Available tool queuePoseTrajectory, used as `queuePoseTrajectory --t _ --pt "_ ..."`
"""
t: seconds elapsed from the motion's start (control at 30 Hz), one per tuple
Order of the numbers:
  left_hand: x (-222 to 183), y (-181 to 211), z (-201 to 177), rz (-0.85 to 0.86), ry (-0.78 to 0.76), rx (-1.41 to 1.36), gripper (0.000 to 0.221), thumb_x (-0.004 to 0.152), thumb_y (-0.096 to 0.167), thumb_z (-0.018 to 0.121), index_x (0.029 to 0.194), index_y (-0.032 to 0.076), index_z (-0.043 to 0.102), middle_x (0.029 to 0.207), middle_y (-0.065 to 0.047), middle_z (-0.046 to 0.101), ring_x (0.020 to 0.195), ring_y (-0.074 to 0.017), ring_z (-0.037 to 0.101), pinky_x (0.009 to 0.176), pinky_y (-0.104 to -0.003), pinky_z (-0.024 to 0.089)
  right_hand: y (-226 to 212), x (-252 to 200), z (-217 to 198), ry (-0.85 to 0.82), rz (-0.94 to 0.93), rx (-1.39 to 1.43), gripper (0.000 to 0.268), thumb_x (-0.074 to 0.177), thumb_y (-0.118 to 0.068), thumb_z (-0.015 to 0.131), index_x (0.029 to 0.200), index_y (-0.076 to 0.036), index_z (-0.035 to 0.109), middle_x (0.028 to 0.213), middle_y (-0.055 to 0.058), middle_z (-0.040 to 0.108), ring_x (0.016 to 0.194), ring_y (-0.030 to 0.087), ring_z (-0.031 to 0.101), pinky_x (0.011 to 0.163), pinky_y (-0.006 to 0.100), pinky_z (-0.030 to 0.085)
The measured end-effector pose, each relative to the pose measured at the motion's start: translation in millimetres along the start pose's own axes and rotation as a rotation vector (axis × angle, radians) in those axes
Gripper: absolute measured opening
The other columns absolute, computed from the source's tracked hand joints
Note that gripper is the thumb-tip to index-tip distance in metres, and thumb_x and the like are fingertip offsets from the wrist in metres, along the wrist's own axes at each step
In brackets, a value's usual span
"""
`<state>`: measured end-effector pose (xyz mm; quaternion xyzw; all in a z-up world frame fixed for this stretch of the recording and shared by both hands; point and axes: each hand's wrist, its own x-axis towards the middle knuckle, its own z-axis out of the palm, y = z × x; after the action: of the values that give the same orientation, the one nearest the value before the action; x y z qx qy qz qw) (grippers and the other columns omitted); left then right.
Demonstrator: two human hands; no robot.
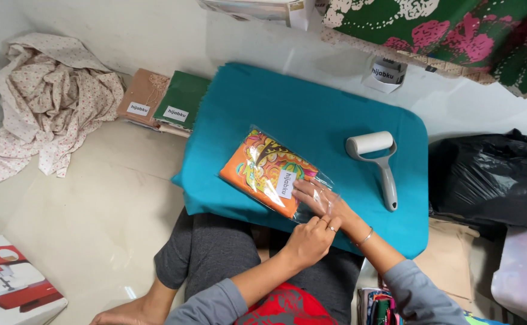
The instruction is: The person is cleaning fabric with a lint roller, folding it neatly, and placing it into clear plastic packaging bags.
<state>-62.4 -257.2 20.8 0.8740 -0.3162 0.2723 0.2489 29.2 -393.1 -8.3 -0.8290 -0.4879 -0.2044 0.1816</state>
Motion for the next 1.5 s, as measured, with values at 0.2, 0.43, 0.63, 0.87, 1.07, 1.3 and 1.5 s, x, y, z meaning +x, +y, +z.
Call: queuePoseTrajectory --t 0.2,0.43,0.63,0.87,1.07,1.3,1.5 --pt "-0.2 -1.1 -1.1 0.013 0.013 -0.001 0.017 0.083 0.013 0.060 0.099 0.011 0.064 0.077 -0.004 0.059 0.069 -0.0193 0.061 0.047 -0.026 0.054 -3.1 30.1 -8.5 0.007 -0.086 -0.148 0.035 0.111 -0.022 0.038 0.129 -0.008 0.064 0.132 0.013 0.065 0.126 0.030 0.063 0.115 0.049 0.041" --pt "1.7 -2.2 -6.6 -0.011 -0.118 -0.082 0.030 0.083 0.001 0.061 0.112 0.007 0.058 0.086 -0.007 0.062 0.070 -0.0252 0.059 0.040 -0.040 0.048 8.5 12.2 8.8 -0.146 0.002 -0.079 0.013 0.098 -0.004 0.062 0.111 -0.006 0.061 0.128 0.015 0.061 0.109 0.033 0.064 0.092 0.043 0.052" --pt "0.6 -2.3 -3.1 0.005 -0.131 -0.105 0.030 0.084 0.000 0.059 0.114 0.005 0.058 0.089 -0.007 0.060 0.072 -0.0252 0.059 0.039 -0.039 0.047 12.0 3.8 15.7 -0.057 -0.064 -0.029 0.034 0.098 -0.001 0.063 0.131 0.000 0.055 0.147 0.021 0.053 0.116 0.039 0.067 0.094 0.050 0.059" --pt "-1.1 -1.9 -5.7 -0.006 -0.154 -0.139 0.032 0.082 -0.001 0.059 0.114 0.006 0.057 0.089 -0.008 0.058 0.074 -0.0278 0.061 0.038 -0.042 0.048 10.3 27.5 13.2 -0.118 -0.098 0.084 0.036 0.096 0.004 0.062 0.129 0.006 0.047 0.152 0.026 0.047 0.129 0.044 0.061 0.107 0.053 0.053" --pt "4.7 -1.3 -14.5 0.021 -0.091 -0.100 0.030 0.084 0.001 0.059 0.113 0.008 0.060 0.083 -0.006 0.054 0.070 -0.0254 0.058 0.040 -0.040 0.047 5.7 63.6 -6.1 -0.241 -0.059 0.139 0.049 0.109 -0.021 0.038 0.152 0.002 0.036 0.164 0.025 0.030 0.149 0.046 0.037 0.121 0.059 0.034" --pt "4.7 -3.6 -14.7 0.042 -0.054 -0.079 0.033 0.087 0.006 0.061 0.120 0.009 0.065 0.087 -0.005 0.057 0.068 -0.0250 0.057 0.038 -0.039 0.045 2.3 88.9 -10.4 -0.509 0.116 0.222 0.067 0.110 -0.044 0.011 0.161 -0.003 0.028 0.170 0.015 0.018 0.158 0.034 0.017 0.127 0.052 0.009" --pt "3.4 -4.8 -17.7 0.020 -0.090 -0.103 0.027 0.089 0.003 0.059 0.115 0.009 0.063 0.080 -0.005 0.054 0.067 -0.0259 0.057 0.039 -0.041 0.046 13.9 54.4 10.1 -0.237 -0.033 0.127 0.050 0.089 -0.008 0.045 0.138 0.004 0.053 0.144 0.027 0.056 0.133 0.045 0.054 0.122 0.063 0.032"
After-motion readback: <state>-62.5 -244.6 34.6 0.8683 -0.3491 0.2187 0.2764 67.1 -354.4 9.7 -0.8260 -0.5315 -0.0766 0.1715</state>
